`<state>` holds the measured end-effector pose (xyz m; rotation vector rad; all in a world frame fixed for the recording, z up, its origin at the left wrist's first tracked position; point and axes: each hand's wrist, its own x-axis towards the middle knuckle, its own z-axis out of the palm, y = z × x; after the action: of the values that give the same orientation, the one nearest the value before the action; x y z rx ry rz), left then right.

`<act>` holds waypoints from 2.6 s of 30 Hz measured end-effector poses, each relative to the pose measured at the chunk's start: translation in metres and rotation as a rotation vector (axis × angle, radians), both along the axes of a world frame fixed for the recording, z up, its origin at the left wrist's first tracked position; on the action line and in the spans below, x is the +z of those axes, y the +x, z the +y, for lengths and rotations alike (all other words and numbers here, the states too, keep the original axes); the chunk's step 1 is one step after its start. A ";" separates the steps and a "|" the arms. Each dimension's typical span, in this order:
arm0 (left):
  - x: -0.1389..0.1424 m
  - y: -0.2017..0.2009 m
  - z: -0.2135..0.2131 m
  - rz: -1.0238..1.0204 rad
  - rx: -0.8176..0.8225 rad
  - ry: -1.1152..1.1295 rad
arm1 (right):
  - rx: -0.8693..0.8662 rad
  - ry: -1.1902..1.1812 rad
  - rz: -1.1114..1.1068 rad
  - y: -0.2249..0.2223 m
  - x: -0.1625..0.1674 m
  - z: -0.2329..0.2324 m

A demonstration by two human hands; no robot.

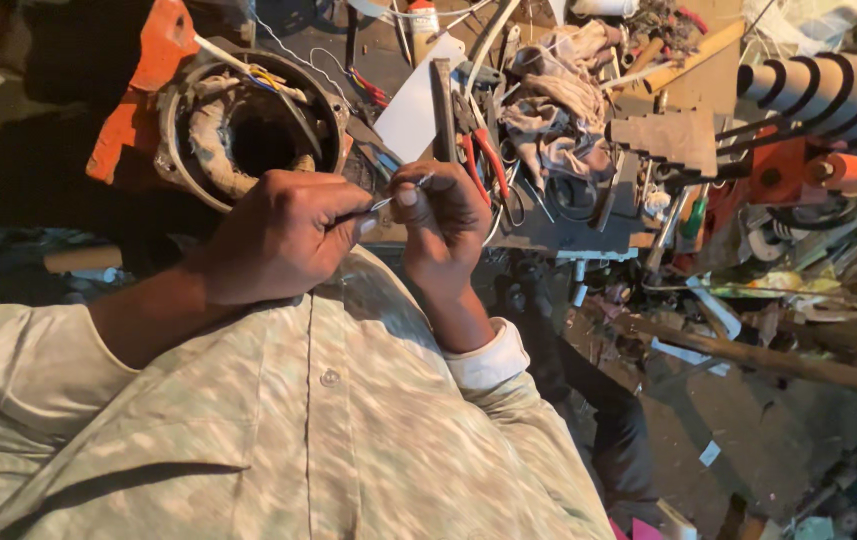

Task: The person works on a cylindrical electrical component, likely a motor stator, using pliers to strip and adjust wires. They repeatedly insert and remove wires from the component's slots while handling the tool and wires with both hands.

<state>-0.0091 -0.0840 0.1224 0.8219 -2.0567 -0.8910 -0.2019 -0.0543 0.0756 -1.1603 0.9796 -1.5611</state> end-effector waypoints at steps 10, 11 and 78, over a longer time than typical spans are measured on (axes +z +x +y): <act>-0.035 0.004 -0.013 0.238 -0.266 0.697 | 0.209 -0.005 -0.089 -0.006 -0.003 -0.008; -0.037 0.004 -0.013 0.267 -0.267 0.752 | 0.191 0.001 -0.064 -0.006 -0.004 -0.007; -0.006 0.040 -0.023 1.081 0.035 1.113 | 0.656 0.071 -0.063 0.002 0.027 -0.049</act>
<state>0.0307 -0.1066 0.1165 0.6220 -0.5143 -1.9370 -0.1996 -0.1030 0.1030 -1.2140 0.5239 -1.0186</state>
